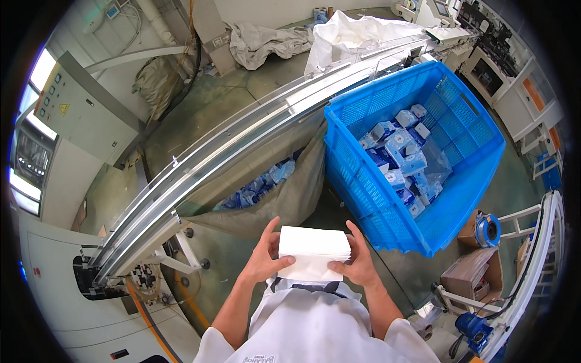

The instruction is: The person picks up packaged items from a blue plastic bin, wraps them in white protective foam sheets, and places them onto a conveyor belt.

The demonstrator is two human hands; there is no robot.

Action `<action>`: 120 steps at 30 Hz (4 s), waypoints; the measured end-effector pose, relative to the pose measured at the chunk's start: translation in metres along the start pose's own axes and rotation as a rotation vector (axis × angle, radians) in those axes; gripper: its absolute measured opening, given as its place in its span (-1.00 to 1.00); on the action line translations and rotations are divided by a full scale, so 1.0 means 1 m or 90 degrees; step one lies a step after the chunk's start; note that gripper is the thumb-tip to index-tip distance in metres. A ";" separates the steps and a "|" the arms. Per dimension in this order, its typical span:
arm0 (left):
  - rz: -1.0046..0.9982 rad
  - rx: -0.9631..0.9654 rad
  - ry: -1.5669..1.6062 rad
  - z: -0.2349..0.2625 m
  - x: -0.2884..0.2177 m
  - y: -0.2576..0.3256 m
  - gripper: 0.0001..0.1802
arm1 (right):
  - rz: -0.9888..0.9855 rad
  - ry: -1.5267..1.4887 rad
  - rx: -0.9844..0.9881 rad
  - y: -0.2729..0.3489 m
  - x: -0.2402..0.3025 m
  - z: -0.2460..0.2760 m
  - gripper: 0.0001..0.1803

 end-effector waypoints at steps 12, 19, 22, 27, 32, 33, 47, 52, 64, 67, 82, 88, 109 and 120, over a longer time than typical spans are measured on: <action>0.171 -0.164 0.454 -0.006 0.039 -0.006 -0.28 | -0.172 -0.100 -0.014 -0.040 0.027 0.005 -0.26; 0.304 -0.273 0.561 -0.024 0.038 -0.001 -0.54 | -0.261 -0.263 0.022 -0.059 0.011 0.007 -0.25; 0.325 -0.306 0.575 -0.027 0.042 0.001 -0.58 | -0.256 -0.274 0.025 -0.060 0.005 0.007 -0.26; 0.313 -0.304 0.579 -0.032 0.041 0.002 -0.55 | -0.243 -0.290 0.009 -0.062 -0.003 0.006 -0.28; 0.203 -0.362 0.553 -0.041 0.042 -0.006 -0.54 | -0.170 -0.274 -0.043 -0.058 -0.017 -0.014 -0.13; 0.135 -0.367 0.501 -0.045 0.045 -0.010 -0.48 | -0.147 -0.256 -0.063 -0.054 -0.019 -0.024 -0.07; -0.050 -0.055 0.404 -0.008 0.027 -0.033 0.10 | -0.096 0.117 0.112 -0.044 0.025 -0.013 0.19; -0.092 -0.070 0.238 -0.009 0.019 -0.036 0.08 | -0.112 0.131 0.057 -0.046 0.029 -0.004 0.04; -0.143 -0.358 0.474 -0.049 0.033 -0.045 -0.05 | -0.019 -0.242 -0.182 -0.041 -0.020 -0.019 0.04; -0.129 -0.367 0.476 -0.048 0.034 -0.044 -0.02 | -0.069 -0.243 -0.149 -0.041 -0.020 -0.010 0.04; -0.042 -0.342 0.508 0.001 0.067 0.005 -0.33 | 0.123 -0.007 -0.051 0.010 0.084 0.004 0.06; 0.023 -0.339 0.467 -0.006 0.066 0.004 -0.38 | 0.152 -0.028 0.038 0.022 0.071 -0.007 0.04; 0.058 0.020 0.439 0.092 0.038 -0.024 -0.10 | -0.022 0.006 -0.062 -0.058 0.006 -0.070 0.12; 0.036 0.021 0.200 0.209 0.036 -0.009 -0.11 | -0.068 0.025 -0.062 -0.136 -0.025 -0.184 -0.03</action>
Point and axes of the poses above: each hand's wrist, its own y-axis away from the middle knuckle, its own z-axis out of the back of the hand, x = y × z, the point moved 1 cm from there along -y, towards the middle knuckle, and after that the axes turned 15 degrees about -z, right-handed, at the moved point
